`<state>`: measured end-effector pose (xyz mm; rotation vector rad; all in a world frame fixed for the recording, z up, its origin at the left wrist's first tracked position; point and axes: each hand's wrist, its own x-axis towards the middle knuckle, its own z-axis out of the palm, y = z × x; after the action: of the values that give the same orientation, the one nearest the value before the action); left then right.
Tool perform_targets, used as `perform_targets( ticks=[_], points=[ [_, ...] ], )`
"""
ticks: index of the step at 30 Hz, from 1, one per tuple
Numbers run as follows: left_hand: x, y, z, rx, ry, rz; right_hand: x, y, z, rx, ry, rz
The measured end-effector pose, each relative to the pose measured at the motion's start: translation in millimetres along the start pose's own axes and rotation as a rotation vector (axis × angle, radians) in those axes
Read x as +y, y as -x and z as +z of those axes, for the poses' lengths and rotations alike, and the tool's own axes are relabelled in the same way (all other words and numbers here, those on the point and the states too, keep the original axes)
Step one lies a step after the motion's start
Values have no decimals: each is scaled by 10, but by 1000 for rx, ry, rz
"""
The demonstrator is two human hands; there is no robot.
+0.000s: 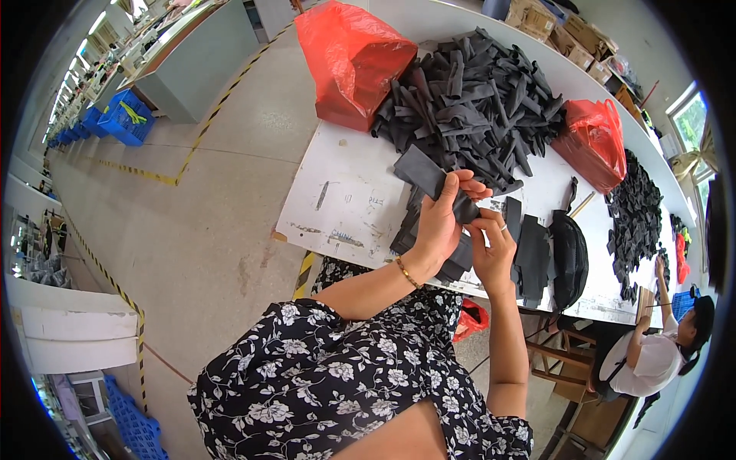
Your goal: The recorder is inspecting, handling, and sorting small gray rectangular foam strips on a workbench in a factory setting.
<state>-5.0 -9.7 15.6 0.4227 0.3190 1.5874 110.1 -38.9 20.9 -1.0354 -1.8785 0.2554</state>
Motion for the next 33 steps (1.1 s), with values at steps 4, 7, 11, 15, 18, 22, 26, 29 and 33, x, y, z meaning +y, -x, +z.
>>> perform_targets(
  ticks=[4, 7, 11, 15, 18, 22, 26, 29, 33],
  points=[
    [2, -6, -11, -2, 13, -21, 12, -23, -7, -14, -13, 2],
    [45, -24, -8, 7, 31, -48, -4, -29, -12, -17, -18, 14],
    [87, -39, -34, 4, 40, -55, 3, -27, -17, -25, -25, 1],
    [92, -44, -17, -12, 26, -71, 18, -22, -38, -25, -8, 7],
    [80, -54, -33, -30, -14, -55, -53, -58, -47, -46, -73, 92],
    [72, -60, -6, -95, -45, 35, -79, -28, 150, 66, -646, 631],
    [222, -147, -17, -128, -29, 106, -63, 45, 250, 360, -571, 493],
    [315, -216, -84, -211, -5, 104, -239, -136, 113, 348, -935, 752],
    [420, -189, -122, -394, -57, 89, -329, -206, 165, 301, -626, 505]
  ],
)
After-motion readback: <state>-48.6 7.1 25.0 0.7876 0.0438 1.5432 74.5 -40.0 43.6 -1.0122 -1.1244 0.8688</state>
